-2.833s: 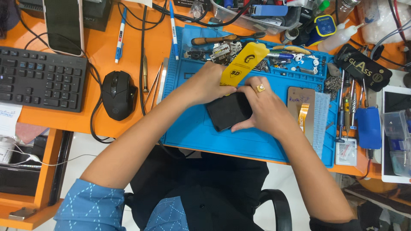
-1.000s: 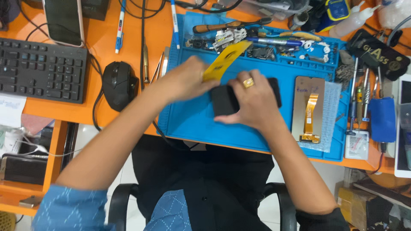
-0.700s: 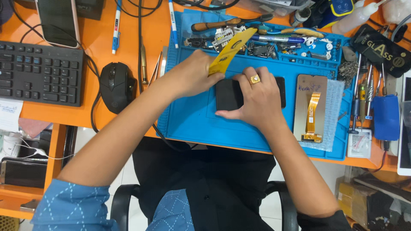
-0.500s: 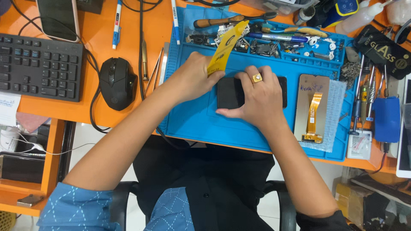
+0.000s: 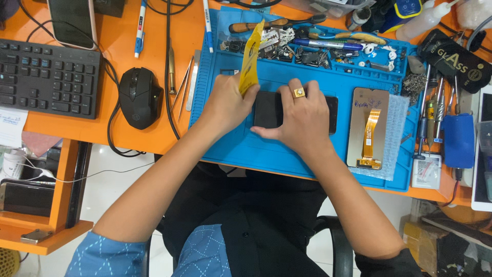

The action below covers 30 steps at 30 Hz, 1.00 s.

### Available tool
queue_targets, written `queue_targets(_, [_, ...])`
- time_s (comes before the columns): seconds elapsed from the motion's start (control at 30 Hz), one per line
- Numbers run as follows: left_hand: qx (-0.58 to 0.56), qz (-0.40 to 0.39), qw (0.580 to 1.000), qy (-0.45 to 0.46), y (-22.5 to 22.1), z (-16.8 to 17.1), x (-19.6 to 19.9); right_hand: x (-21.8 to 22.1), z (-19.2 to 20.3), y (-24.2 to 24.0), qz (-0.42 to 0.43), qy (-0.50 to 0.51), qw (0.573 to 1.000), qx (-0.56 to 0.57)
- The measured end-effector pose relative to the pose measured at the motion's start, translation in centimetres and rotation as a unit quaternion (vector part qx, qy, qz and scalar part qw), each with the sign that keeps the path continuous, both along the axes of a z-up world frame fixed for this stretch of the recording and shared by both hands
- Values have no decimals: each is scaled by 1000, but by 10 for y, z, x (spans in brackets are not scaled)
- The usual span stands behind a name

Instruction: The person uses a yellow plastic prying tool to separate the back cover of a black smartphone. They repeatedly slide the tool along the edges and pry at the corners to loosen the casing. Finally, they lift the back cover off, exposing the internal battery and components.

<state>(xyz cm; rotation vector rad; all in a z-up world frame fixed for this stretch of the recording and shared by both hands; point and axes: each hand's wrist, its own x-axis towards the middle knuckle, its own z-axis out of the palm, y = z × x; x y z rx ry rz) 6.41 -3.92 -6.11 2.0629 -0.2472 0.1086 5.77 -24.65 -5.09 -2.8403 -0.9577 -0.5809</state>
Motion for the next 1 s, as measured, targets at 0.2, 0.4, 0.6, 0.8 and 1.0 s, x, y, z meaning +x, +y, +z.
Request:
queue_targets(0.2, [44, 12, 999, -16, 11, 9, -18, 7, -12, 2, 6, -72, 997, -8])
queue_targets(0.4, [50, -11, 999, -11, 21, 50, -15, 12, -7, -11, 98, 9, 994, 42])
queue_targets(0.6, [37, -123, 990, 53, 21, 55, 5, 12, 1, -21, 134, 54, 988, 55])
queue_targets(0.8, [84, -172, 979, 73, 13, 48, 33, 12, 0, -27, 83, 71, 994, 26])
queue_targets(1.0, [83, -185, 976, 76, 7, 46, 41, 12, -1, -28, 67, 95, 993, 37])
